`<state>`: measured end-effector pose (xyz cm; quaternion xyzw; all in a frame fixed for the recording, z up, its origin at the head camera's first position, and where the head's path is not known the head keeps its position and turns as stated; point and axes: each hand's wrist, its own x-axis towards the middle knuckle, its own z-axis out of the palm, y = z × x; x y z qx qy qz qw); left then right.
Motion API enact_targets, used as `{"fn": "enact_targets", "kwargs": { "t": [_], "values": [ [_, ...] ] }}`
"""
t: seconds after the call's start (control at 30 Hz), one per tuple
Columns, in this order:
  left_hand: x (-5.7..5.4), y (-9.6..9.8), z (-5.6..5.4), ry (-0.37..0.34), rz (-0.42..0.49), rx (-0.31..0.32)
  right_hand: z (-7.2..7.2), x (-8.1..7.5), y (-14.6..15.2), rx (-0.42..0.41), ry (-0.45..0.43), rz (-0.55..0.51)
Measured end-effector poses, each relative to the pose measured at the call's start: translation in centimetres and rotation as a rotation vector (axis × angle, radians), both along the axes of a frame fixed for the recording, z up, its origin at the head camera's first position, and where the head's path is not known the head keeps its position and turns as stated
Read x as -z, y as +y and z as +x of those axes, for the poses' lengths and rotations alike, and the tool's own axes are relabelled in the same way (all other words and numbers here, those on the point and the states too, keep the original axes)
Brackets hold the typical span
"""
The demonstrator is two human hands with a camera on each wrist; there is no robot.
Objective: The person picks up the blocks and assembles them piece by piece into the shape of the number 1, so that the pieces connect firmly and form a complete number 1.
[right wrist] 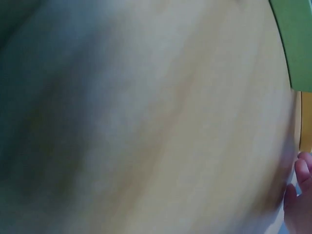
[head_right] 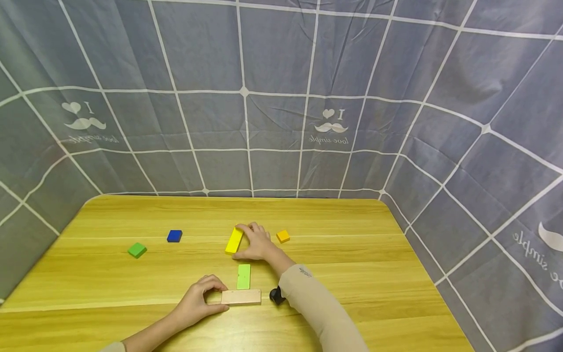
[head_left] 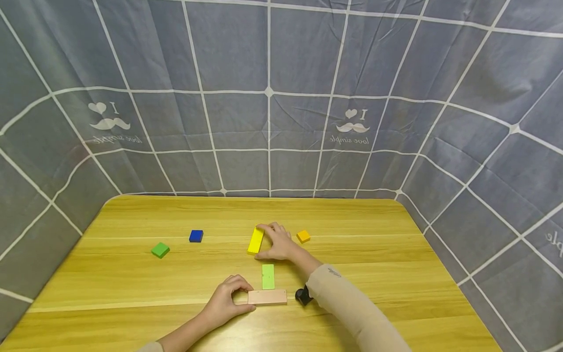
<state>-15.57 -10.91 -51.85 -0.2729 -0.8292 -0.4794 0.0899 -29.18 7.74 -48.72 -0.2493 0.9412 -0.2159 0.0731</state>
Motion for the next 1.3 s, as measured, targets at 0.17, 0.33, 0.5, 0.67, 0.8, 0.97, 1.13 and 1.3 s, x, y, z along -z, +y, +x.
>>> {"fn": "enact_targets", "kwargs": {
  "t": [0.17,0.33,0.5,0.67,0.8,0.97,1.13,1.3],
  "values": [
    [0.0,0.0,0.0,-0.015,0.008,0.003,-0.1,0.6,0.2,0.056,-0.028,-0.115],
    [0.0,-0.1,0.0,-0.012,0.005,0.003,-0.1,0.9,0.2,0.091,-0.052,-0.169],
    [0.0,0.0,0.0,-0.008,0.005,0.003,-0.1,0.9,0.3,0.104,-0.069,-0.196],
    [0.1,0.1,0.0,-0.022,0.001,-0.006,-0.1,1.0,0.4,0.104,-0.063,-0.197],
    [0.0,0.3,0.0,-0.027,-0.011,-0.024,-0.2,1.1,0.3,0.103,-0.058,-0.203],
    [-1.9,0.6,0.8,-0.005,0.001,-0.023,-0.2,1.2,0.3,0.098,-0.058,-0.209],
    [-0.4,0.1,0.2,-0.001,0.006,-0.002,-0.4,1.3,0.5,0.057,-0.049,-0.215],
    [0.0,0.0,0.0,0.002,0.012,0.002,-0.6,1.0,1.3,-0.020,-0.082,-0.264]
  ]
}}
